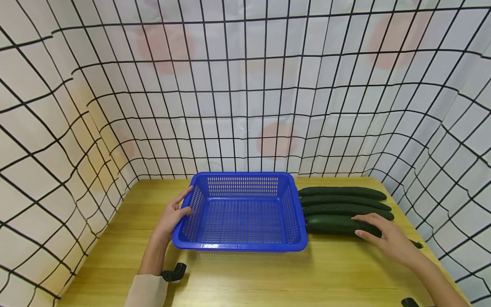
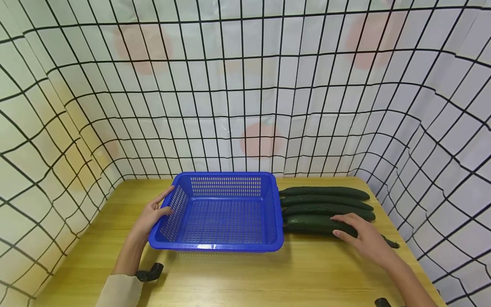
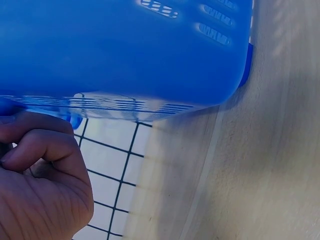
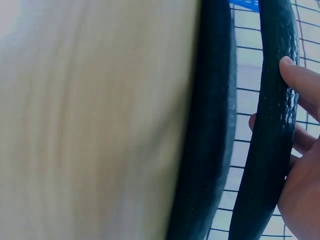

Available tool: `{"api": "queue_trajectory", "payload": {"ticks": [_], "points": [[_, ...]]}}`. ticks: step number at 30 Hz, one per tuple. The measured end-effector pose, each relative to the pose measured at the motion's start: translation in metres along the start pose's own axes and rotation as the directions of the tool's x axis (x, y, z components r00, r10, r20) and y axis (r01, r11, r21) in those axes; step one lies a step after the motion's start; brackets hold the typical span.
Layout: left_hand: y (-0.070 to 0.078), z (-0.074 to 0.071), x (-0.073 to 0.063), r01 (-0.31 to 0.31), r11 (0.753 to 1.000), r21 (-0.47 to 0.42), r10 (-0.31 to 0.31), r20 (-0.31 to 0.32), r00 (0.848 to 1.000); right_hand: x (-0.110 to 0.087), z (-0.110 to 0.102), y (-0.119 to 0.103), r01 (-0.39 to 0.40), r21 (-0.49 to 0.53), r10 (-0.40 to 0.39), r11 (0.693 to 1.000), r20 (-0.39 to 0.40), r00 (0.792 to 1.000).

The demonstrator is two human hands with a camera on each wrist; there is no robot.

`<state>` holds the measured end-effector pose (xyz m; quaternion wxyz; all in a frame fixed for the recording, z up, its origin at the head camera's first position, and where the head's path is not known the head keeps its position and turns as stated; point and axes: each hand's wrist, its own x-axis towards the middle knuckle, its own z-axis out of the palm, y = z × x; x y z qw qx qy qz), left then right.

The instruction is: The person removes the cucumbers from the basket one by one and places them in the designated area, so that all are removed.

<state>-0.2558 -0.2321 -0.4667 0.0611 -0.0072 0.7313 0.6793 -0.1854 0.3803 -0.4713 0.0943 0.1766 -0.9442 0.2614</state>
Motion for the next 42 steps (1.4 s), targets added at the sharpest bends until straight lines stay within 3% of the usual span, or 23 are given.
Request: {"api": "queue_trajectory", "payload": {"ticks": [9, 18, 25, 42], "points": [[0.001, 0.000, 0.000, 0.007, 1.000, -0.009, -0.007, -0.005, 1.000, -0.009, 0.020, 0.006, 0.092, -0.046, -0.093, 0.995, -0.009, 0.996], [0.001, 0.001, -0.002, 0.010, 1.000, -0.011, -0.010, -0.003, 1.000, -0.011, 0.029, 0.009, 0.088, -0.043, -0.089, 0.995, -0.022, 0.996], [0.002, 0.001, -0.002, 0.005, 1.000, -0.012, -0.004, 0.012, 1.000, -0.014, 0.034, 0.013, 0.129, -0.082, -0.133, 0.988, -0.046, 0.990], [-0.002, 0.001, 0.000, -0.026, 0.999, -0.039, 0.027, 0.037, 0.999, -0.004, 0.028, 0.009, 0.055, -0.019, -0.056, 0.998, -0.037, 0.998]]}}
